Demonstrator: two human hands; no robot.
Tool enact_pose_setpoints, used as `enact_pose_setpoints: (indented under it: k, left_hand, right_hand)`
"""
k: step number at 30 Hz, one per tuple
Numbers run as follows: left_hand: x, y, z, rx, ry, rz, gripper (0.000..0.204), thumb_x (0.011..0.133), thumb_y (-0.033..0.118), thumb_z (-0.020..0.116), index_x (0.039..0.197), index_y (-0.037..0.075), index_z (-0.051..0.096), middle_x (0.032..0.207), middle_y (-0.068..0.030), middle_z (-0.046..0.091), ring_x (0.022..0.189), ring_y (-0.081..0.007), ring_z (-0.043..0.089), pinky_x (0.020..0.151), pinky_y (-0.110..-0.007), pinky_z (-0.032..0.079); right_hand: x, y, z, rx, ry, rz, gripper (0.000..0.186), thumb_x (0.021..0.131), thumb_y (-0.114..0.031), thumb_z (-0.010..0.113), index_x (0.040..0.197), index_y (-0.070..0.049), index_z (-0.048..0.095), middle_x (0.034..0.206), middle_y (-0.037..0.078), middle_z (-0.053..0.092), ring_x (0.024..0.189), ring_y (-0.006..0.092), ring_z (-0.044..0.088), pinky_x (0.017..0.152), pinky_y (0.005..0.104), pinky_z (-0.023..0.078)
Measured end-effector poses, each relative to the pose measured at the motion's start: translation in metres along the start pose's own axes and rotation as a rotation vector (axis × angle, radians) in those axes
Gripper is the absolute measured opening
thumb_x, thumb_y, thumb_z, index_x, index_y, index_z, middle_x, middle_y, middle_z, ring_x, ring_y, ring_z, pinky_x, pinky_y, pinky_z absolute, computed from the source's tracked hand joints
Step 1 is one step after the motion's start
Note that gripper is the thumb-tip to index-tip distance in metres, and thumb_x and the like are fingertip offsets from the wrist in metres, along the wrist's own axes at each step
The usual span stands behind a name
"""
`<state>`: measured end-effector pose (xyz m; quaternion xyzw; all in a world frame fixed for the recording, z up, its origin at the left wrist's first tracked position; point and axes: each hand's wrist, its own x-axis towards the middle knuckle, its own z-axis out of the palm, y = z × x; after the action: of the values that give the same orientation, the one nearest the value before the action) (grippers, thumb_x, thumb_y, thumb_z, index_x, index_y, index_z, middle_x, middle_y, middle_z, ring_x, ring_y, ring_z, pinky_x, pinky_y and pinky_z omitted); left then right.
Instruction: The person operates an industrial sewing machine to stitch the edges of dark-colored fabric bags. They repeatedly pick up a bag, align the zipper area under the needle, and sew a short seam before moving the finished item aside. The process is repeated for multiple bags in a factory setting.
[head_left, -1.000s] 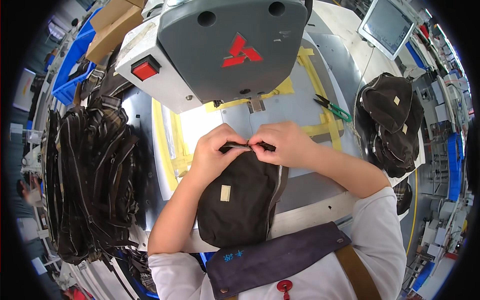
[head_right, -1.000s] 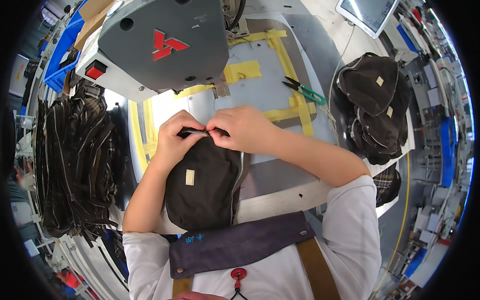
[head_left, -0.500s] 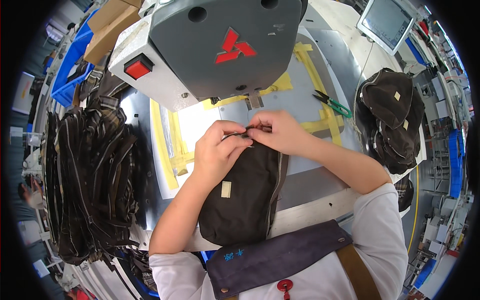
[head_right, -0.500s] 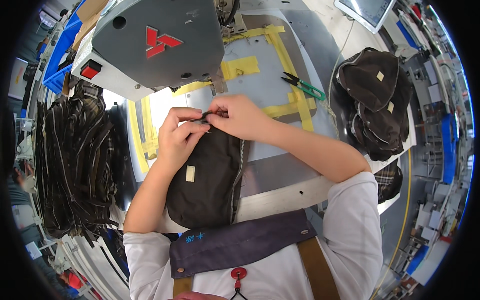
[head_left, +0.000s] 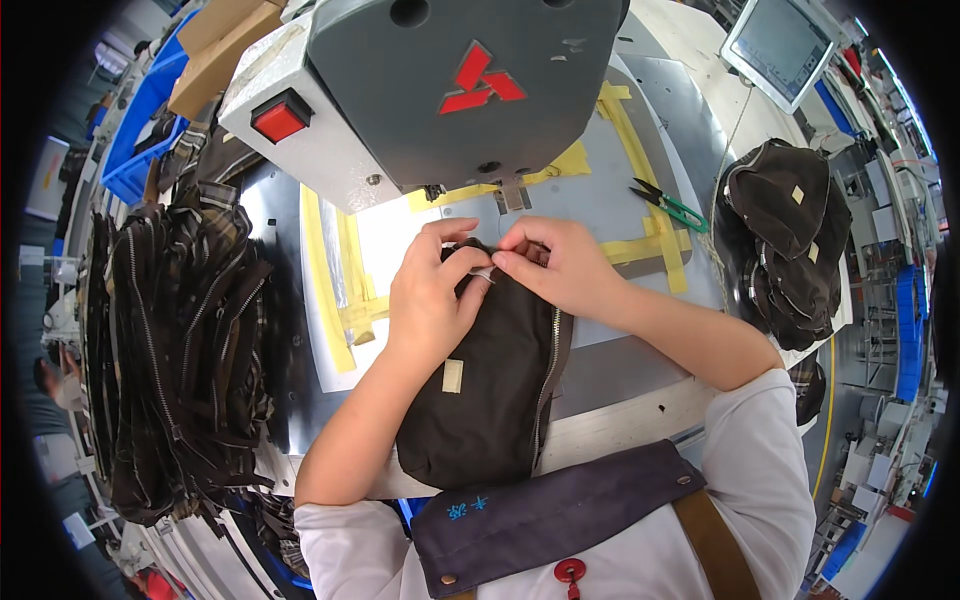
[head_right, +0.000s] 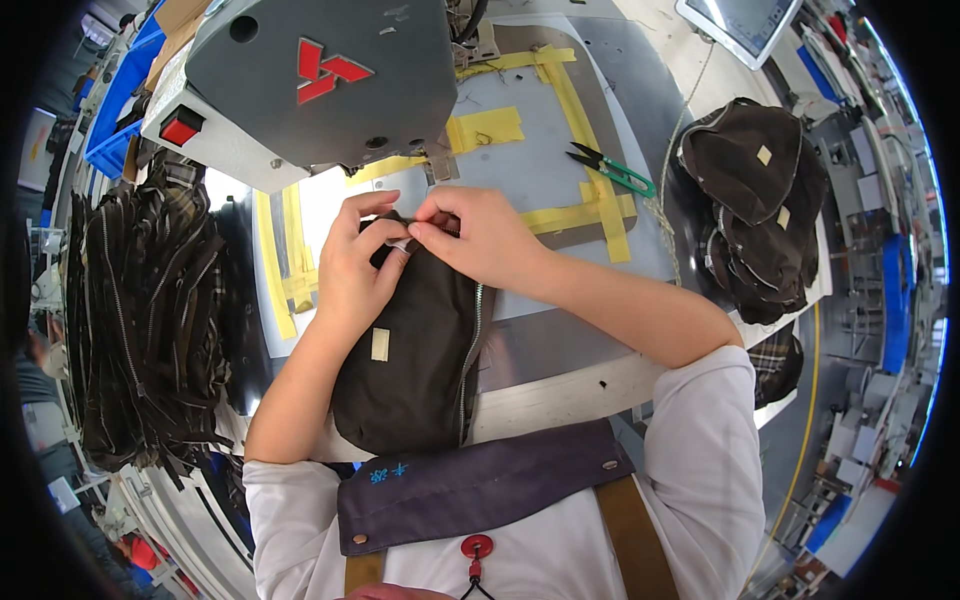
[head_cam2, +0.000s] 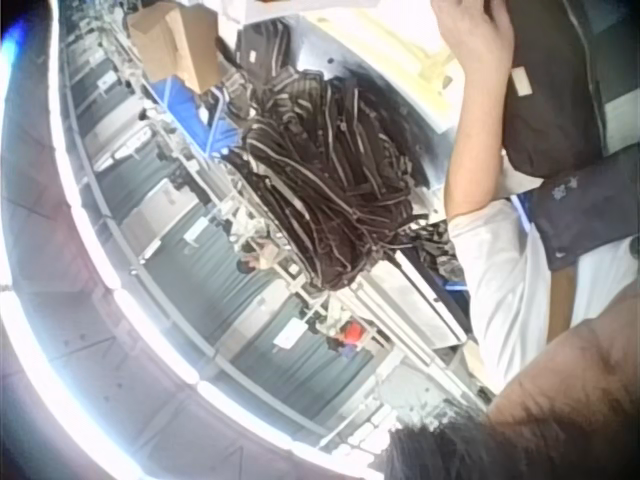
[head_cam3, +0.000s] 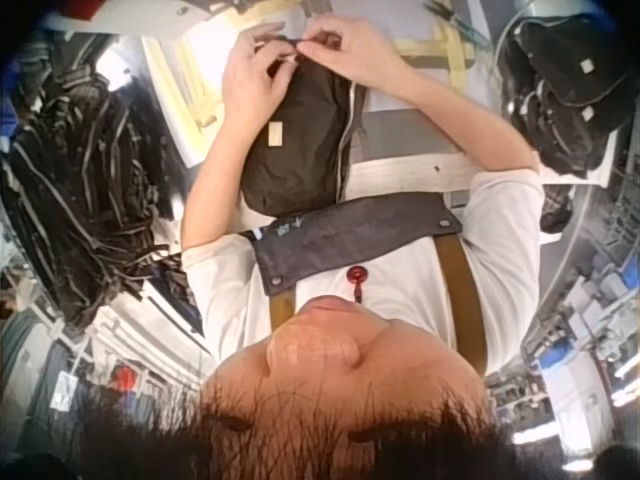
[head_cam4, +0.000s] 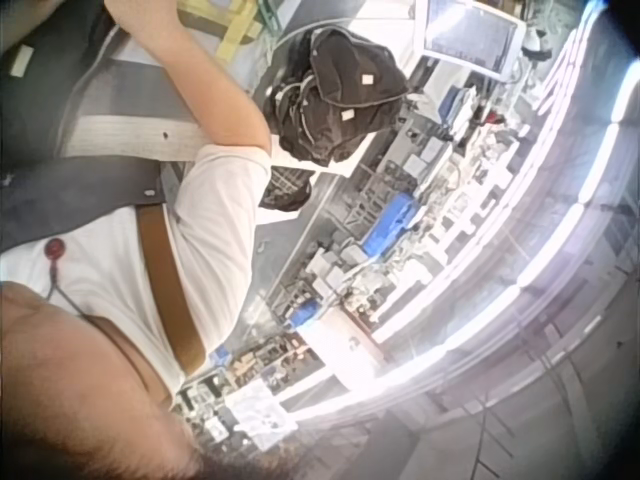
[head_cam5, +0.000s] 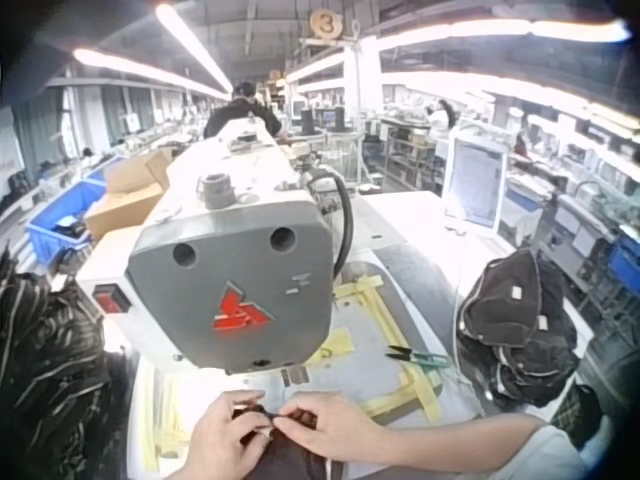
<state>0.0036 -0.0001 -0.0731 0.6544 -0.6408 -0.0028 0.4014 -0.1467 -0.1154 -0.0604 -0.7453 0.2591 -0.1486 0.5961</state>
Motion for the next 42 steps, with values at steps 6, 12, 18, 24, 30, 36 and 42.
enact_pose_setpoints:
  k: [6,12,18,24,30,36,42]
  left_hand:
    - [0.003,0.001,-0.005,0.045,-0.067,0.036,0.025,0.062,-0.001,0.074,0.083,0.010,0.065,0.084,-0.0020,0.060,0.077,-0.0227,0.061,0.063,-0.036,0.050]
    - [-0.001,-0.003,-0.004,0.004,-0.039,0.052,0.023,0.064,-0.002,0.073,0.084,0.009,0.066,0.082,-0.0035,0.063,0.073,-0.0234,0.064,0.061,-0.034,0.051]
    - [0.000,-0.001,-0.006,-0.197,-0.096,-0.123,0.017,0.073,-0.001,0.073,0.088,0.005,0.068,0.083,-0.0070,0.067,0.073,-0.0254,0.066,0.064,-0.032,0.053]
    - [-0.001,-0.002,-0.005,-0.281,-0.080,-0.210,0.017,0.074,0.000,0.073,0.090,0.004,0.068,0.082,-0.0077,0.068,0.072,-0.0261,0.066,0.064,-0.032,0.053]
    - [0.000,-0.003,-0.004,-0.094,-0.022,-0.044,0.020,0.071,0.004,0.077,0.089,0.008,0.069,0.078,-0.0051,0.067,0.068,-0.0242,0.065,0.060,-0.033,0.052]
    - [0.000,-0.004,-0.004,-0.042,-0.016,0.061,0.020,0.069,0.004,0.077,0.086,0.008,0.069,0.079,-0.0038,0.065,0.068,-0.0222,0.064,0.059,-0.033,0.051]
    - [0.004,0.001,-0.005,-0.229,-0.029,-0.039,0.014,0.074,0.004,0.075,0.086,0.006,0.067,0.095,-0.0069,0.065,0.077,-0.0219,0.065,0.067,-0.032,0.052]
  right_hand:
    - [0.003,0.018,-0.002,0.142,-0.051,0.019,0.014,0.088,-0.006,0.062,0.100,0.001,0.062,0.084,0.002,0.060,0.076,0.0068,0.054,0.070,0.0237,0.047]
    - [0.003,0.003,-0.005,0.124,-0.081,0.142,0.014,0.087,-0.008,0.065,0.097,0.002,0.063,0.081,0.001,0.060,0.075,0.0072,0.055,0.068,0.0239,0.046]
    - [-0.005,0.016,-0.006,0.214,0.033,0.053,0.016,0.086,-0.012,0.071,0.094,0.001,0.066,0.079,0.002,0.062,0.073,0.0074,0.055,0.066,0.0234,0.045]
    - [-0.007,0.011,-0.003,-0.210,0.126,-0.458,0.009,0.083,-0.006,0.069,0.092,-0.004,0.069,0.088,0.004,0.063,0.075,0.0181,0.060,0.066,0.0287,0.049]
    - [-0.003,0.004,-0.006,-0.346,0.098,-0.476,0.010,0.080,-0.002,0.067,0.089,-0.005,0.065,0.087,0.007,0.061,0.078,0.0235,0.061,0.067,0.0331,0.050]
    - [0.003,0.000,-0.014,-0.226,-0.044,-0.311,0.007,0.083,-0.009,0.068,0.087,-0.005,0.064,0.082,0.005,0.062,0.075,0.0180,0.059,0.067,0.0313,0.048]
    - [0.013,-0.003,-0.016,-0.148,-0.132,0.068,0.018,0.088,-0.019,0.068,0.085,-0.002,0.063,0.076,0.000,0.059,0.074,0.0086,0.052,0.067,0.0267,0.044]
